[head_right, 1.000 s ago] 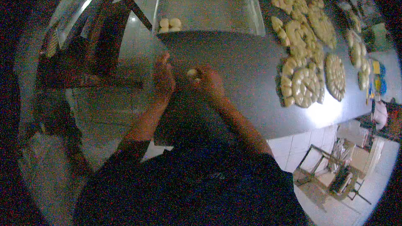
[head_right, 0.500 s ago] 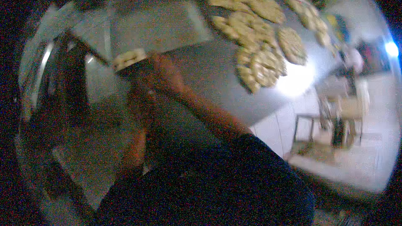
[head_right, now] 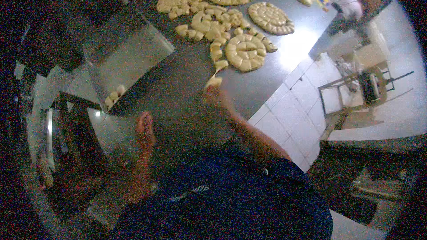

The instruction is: The person uses a mechanical dough divider to cut pieces of dough, then flattens a large portion of dough in a round pan by hand and begins rolling the cut pieces into small balls, placing them into a tray.

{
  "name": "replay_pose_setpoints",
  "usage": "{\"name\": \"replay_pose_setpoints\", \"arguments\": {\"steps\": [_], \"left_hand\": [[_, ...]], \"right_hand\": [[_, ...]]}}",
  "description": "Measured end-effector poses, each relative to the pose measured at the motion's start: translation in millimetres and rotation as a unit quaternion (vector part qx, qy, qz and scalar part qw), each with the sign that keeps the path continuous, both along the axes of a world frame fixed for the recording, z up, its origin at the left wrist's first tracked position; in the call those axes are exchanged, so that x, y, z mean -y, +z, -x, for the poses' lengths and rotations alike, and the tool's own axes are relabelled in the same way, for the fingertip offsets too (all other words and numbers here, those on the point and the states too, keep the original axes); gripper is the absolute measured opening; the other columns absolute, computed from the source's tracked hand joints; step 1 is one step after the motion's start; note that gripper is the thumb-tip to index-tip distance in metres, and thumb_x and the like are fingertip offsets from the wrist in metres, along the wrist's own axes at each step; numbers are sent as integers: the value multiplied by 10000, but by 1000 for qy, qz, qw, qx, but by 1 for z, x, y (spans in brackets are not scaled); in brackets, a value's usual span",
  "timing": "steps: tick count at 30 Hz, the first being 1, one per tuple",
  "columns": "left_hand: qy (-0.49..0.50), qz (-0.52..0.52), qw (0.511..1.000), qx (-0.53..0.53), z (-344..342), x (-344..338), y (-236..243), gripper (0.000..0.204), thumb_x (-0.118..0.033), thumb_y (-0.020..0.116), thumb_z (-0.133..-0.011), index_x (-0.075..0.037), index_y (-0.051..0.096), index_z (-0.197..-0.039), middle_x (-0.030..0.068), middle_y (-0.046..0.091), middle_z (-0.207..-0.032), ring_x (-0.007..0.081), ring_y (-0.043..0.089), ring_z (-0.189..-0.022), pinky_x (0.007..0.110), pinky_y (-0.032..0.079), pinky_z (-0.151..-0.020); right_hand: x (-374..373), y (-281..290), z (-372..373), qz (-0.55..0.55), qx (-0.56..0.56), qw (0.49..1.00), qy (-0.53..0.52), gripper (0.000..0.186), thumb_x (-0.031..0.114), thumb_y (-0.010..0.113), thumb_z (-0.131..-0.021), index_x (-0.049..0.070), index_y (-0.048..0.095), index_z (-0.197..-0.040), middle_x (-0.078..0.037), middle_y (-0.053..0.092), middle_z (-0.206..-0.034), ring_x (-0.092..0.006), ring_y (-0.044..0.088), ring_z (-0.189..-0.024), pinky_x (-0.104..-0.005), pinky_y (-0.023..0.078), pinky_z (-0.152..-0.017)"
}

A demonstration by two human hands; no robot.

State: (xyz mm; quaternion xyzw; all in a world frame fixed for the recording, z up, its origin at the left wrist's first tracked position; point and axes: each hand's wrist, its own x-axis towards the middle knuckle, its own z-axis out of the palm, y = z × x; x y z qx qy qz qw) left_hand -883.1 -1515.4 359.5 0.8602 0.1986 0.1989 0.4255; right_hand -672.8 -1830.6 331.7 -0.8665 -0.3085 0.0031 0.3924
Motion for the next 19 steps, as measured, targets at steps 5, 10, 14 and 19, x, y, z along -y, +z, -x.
{"name": "replay_pose_setpoints", "arguments": {"steps": [5, 10, 14, 19], "left_hand": [[-195, 436, 878, 17, -27, 46, -47, 388, -376, 541, -1064, -28, 664, -1186, 102, 682, -1188, 247, 624, -1151, 362, 502, -986], [-144, -158, 964, -160, 12, 99, -27, 391, -385, 719, -915, -65, 655, -1129, 124, 695, -1092, 311, 653, -1022, 370, 526, -909], [-180, -123, 976, 2, 55, 130, 50, 465, -415, 719, -896, -115, 652, -1245, 146, 641, -1237, 330, 604, -1167, 490, 457, -1019], [-172, -323, 928, -78, -32, 168, -29, 445, -409, 657, -957, -133, 639, -1305, 148, 588, -1323, 348, 575, -1229, 515, 424, -1072]], "right_hand": [[-80, 100, 105, -88, -349, 915, 180, 334, 334, 527, -989, 39, 673, -1046, -172, 718, -1006, -331, 658, -872, -459, 513, -812], [-56, 107, 93, 99, -50, 968, 226, 297, 352, 628, -958, 65, 695, -996, -165, 690, -1052, -409, 648, -923, -522, 519, -805], [11, 70, 79, 227, 180, 929, 228, 246, 296, 677, -927, 88, 695, -1057, -162, 652, -1093, -404, 601, -1108, -556, 479, -930], [-80, -20, -58, 224, 132, 964, -62, 386, 375, 604, -989, 136, 610, -1292, -178, 607, -1298, -377, 537, -1260, -607, 429, -1003]]}}
